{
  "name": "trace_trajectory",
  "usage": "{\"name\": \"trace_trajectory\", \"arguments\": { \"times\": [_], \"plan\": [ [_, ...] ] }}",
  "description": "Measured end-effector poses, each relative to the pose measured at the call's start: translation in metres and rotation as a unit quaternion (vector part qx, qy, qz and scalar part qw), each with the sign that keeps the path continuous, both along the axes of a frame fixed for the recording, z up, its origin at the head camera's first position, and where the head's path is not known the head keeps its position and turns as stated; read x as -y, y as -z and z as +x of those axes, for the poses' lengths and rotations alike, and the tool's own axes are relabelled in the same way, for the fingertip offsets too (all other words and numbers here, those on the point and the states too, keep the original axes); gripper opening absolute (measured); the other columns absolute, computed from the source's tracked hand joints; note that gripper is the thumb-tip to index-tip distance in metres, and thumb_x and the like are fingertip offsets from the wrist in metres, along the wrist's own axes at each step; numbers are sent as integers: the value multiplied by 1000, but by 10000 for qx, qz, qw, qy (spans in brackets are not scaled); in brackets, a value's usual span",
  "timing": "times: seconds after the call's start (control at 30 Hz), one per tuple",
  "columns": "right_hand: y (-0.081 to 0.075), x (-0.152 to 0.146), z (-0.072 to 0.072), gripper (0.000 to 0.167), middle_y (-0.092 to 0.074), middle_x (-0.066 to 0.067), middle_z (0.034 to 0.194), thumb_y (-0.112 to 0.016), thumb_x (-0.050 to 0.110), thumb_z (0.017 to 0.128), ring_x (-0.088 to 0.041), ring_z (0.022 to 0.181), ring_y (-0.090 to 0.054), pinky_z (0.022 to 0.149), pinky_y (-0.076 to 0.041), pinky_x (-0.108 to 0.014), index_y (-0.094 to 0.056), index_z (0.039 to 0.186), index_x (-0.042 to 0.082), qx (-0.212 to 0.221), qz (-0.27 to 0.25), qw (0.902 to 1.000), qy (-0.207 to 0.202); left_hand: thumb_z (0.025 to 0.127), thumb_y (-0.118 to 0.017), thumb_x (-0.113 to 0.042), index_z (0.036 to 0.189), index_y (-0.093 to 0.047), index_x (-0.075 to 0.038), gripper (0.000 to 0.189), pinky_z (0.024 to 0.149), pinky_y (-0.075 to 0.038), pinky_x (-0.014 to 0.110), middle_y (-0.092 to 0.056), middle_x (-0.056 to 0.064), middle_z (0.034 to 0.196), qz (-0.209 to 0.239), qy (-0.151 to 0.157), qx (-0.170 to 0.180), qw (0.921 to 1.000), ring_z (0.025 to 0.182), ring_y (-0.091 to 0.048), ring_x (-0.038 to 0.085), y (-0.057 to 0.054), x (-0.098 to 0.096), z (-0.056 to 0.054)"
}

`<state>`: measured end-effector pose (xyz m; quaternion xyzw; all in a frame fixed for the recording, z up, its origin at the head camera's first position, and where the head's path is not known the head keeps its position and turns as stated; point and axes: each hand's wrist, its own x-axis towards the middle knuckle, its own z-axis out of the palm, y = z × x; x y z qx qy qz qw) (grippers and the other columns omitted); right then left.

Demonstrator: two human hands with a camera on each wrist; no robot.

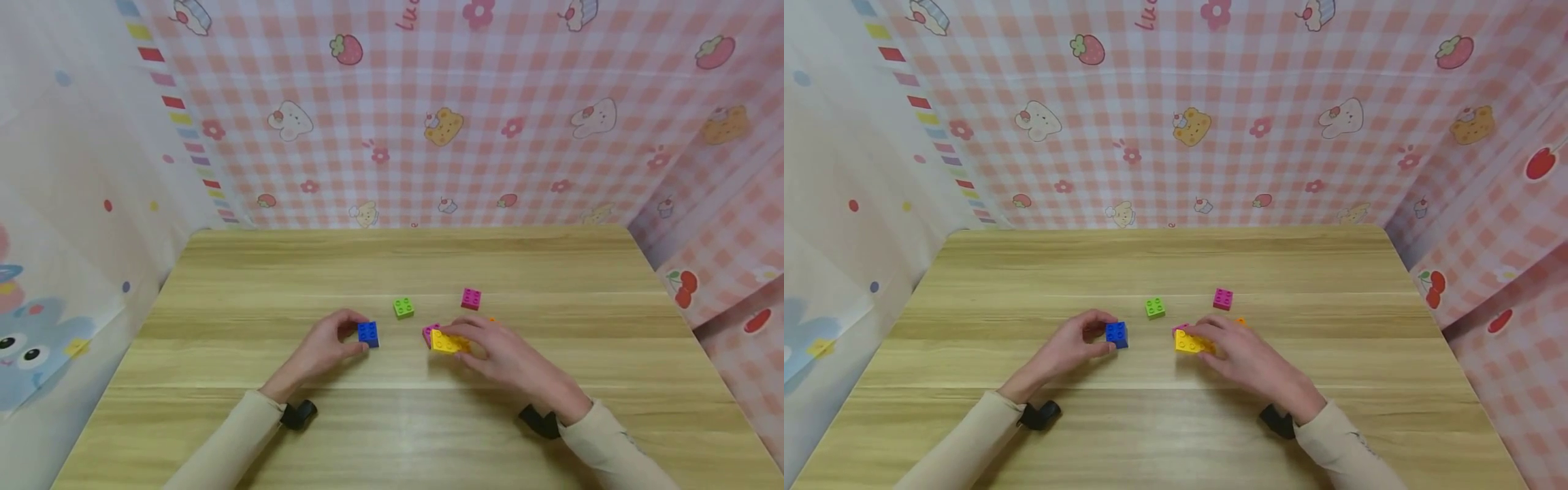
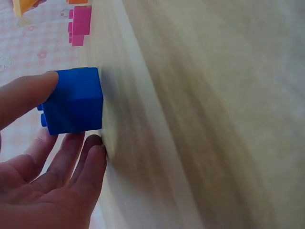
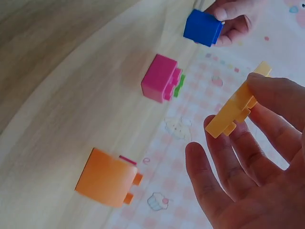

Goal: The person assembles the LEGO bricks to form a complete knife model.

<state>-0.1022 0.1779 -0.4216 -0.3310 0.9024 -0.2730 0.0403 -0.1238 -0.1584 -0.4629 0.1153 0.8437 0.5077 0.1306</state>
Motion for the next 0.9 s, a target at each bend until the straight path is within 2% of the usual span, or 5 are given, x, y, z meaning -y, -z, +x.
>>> {"name": "trace_trajectory", "arguments": {
  "times": [0.17, 0.37, 0.57, 0.9],
  "plan": [
    [0, -6, 0, 42, -64, -12, 136, -77, 9, 94, -31, 117, -64, 96, -56, -52, -67, 134, 7, -130, -218, 9995, 194, 89, -79, -4, 121, -66, -3, 34, 103, -54, 45, -70, 11, 121, -144, -14, 26, 9999, 116, -66, 31, -1, -7, 2],
    [-1, -9, -1, 41, -64, -11, 137, -76, 9, 95, -32, 121, -63, 98, -55, -53, -67, 135, 10, -40, -449, 9979, 457, 89, -82, -9, 118, -68, -4, 33, 96, -58, 41, -72, 8, 114, -85, 422, 92, 9990, 107, -69, 25, -4, -24, 11],
    [-5, -4, -2, 40, -63, -12, 139, -75, 14, 96, -35, 125, -60, 101, -53, -57, -67, 136, 12, 130, -514, 9967, 619, 87, -85, -13, 117, -70, -7, 34, 96, -58, 39, -72, 4, 112, -204, 780, 131, 9967, 106, -69, 22, -7, -40, 16],
    [-5, 4, -3, 40, -65, -8, 135, -76, 13, 96, -28, 117, -64, 97, -56, -52, -68, 135, 13, 126, -605, 9963, 593, 84, -86, -10, 112, -70, -7, 33, 93, -59, 34, -72, 6, 112, -224, 1089, 158, 9937, 104, -70, 21, -4, -49, 17]
  ]
}}
